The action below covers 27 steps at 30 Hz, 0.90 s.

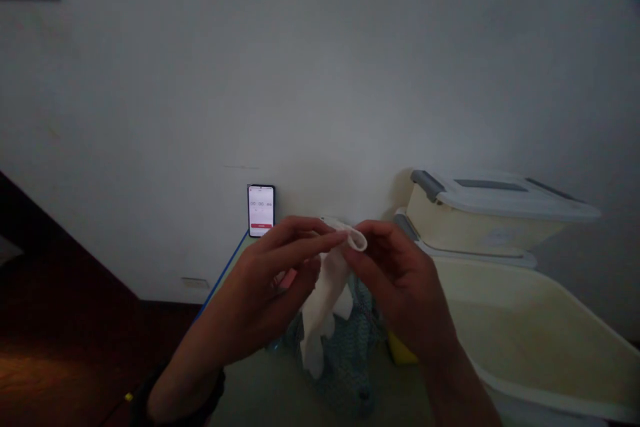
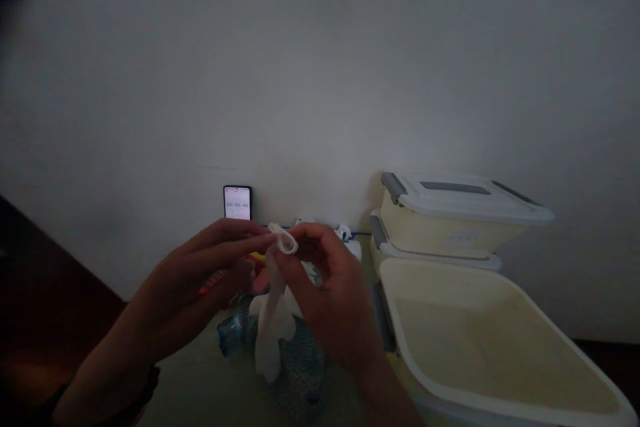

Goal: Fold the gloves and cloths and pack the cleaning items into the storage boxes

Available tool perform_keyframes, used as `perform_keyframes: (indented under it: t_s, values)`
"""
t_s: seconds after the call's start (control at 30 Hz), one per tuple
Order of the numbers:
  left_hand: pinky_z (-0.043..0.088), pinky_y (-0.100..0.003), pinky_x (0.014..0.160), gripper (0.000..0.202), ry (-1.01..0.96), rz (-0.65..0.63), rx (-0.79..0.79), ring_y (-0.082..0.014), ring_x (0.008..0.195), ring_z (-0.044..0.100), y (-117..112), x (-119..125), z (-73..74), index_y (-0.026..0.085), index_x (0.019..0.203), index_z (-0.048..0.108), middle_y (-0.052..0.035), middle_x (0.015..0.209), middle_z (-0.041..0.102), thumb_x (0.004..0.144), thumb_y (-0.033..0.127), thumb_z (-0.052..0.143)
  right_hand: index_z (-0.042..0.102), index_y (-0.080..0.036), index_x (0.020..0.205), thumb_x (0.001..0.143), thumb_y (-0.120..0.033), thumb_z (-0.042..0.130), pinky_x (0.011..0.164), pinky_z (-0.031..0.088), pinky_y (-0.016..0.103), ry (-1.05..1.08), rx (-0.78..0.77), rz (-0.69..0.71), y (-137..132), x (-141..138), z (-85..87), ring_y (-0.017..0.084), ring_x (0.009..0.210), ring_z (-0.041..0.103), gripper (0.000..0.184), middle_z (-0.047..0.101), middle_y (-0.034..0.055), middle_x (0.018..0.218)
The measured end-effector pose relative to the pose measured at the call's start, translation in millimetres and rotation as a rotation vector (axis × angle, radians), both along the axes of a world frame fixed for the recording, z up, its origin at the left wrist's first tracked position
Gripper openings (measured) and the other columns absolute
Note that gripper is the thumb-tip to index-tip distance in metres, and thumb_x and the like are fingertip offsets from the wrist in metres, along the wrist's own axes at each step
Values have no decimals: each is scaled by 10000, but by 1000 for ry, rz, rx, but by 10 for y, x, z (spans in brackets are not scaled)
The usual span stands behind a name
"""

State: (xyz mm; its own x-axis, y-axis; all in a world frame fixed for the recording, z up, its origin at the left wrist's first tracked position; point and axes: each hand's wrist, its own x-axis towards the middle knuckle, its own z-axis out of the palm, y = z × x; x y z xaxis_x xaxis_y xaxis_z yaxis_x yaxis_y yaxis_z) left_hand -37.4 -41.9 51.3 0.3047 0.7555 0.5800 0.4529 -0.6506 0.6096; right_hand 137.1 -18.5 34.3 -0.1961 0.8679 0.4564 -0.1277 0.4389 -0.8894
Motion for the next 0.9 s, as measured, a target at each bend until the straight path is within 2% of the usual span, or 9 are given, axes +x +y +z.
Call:
perform_keyframes:
  t_s: [0.13, 0.27, 0.37, 0.47, 0.63, 0.77, 0.9]
  values:
    - [519, -201, 776, 302, -205, 67, -83, -117, 942, 598, 62, -24, -16, 306, 1140, 536, 7, 1040, 576, 864, 190, 574, 601, -261, 939, 818, -186, 630, 675, 504, 148, 92, -76, 107, 50, 40, -1, 70, 783, 626, 145, 670, -44, 853]
    - [530, -178, 719, 254, -285, -30, -199, -111, 897, 635, 69, -41, -16, 298, 1071, 522, 30, 971, 641, 846, 220, 610, 591, -295, 986, 847, -168, 585, 650, 481, 133, 75, -41, 135, 60, 74, -10, 57, 751, 605, 188, 642, -62, 813]
    - [524, -170, 670, 238, -273, -78, -194, -92, 782, 652, 40, -26, -5, 281, 1042, 537, 42, 895, 667, 833, 212, 627, 610, -293, 952, 867, -177, 558, 624, 466, 135, -42, 51, 70, 46, 82, -16, 56, 717, 576, 154, 614, -57, 794]
    - [507, -159, 641, 184, -194, -14, -125, -76, 692, 642, 28, -17, 0, 252, 960, 597, 52, 802, 673, 799, 189, 662, 608, -290, 947, 874, -189, 550, 641, 471, 157, -154, 126, 37, 27, 85, -18, 67, 740, 580, 138, 618, -49, 822]
    - [499, -152, 653, 104, -164, 72, -75, -86, 730, 655, 56, -52, -14, 224, 867, 644, 38, 792, 705, 787, 161, 664, 588, -266, 953, 855, -217, 591, 737, 486, 231, -278, 229, 27, 38, 106, -15, 109, 839, 601, 110, 631, -26, 899]
    - [501, -171, 654, 109, -220, 15, -136, -100, 739, 646, 69, -79, -14, 216, 869, 651, 23, 802, 701, 773, 171, 676, 591, -251, 926, 854, -222, 600, 778, 471, 248, -300, 301, 41, 76, 138, -3, 127, 926, 580, 79, 613, -9, 944]
    - [494, -192, 572, 73, -254, -102, -333, -107, 636, 618, 88, -87, 6, 177, 849, 669, -1, 733, 673, 783, 205, 657, 583, -237, 884, 883, -214, 557, 777, 456, 227, -278, 317, 28, 87, 159, 16, 105, 910, 551, 36, 560, -4, 977]
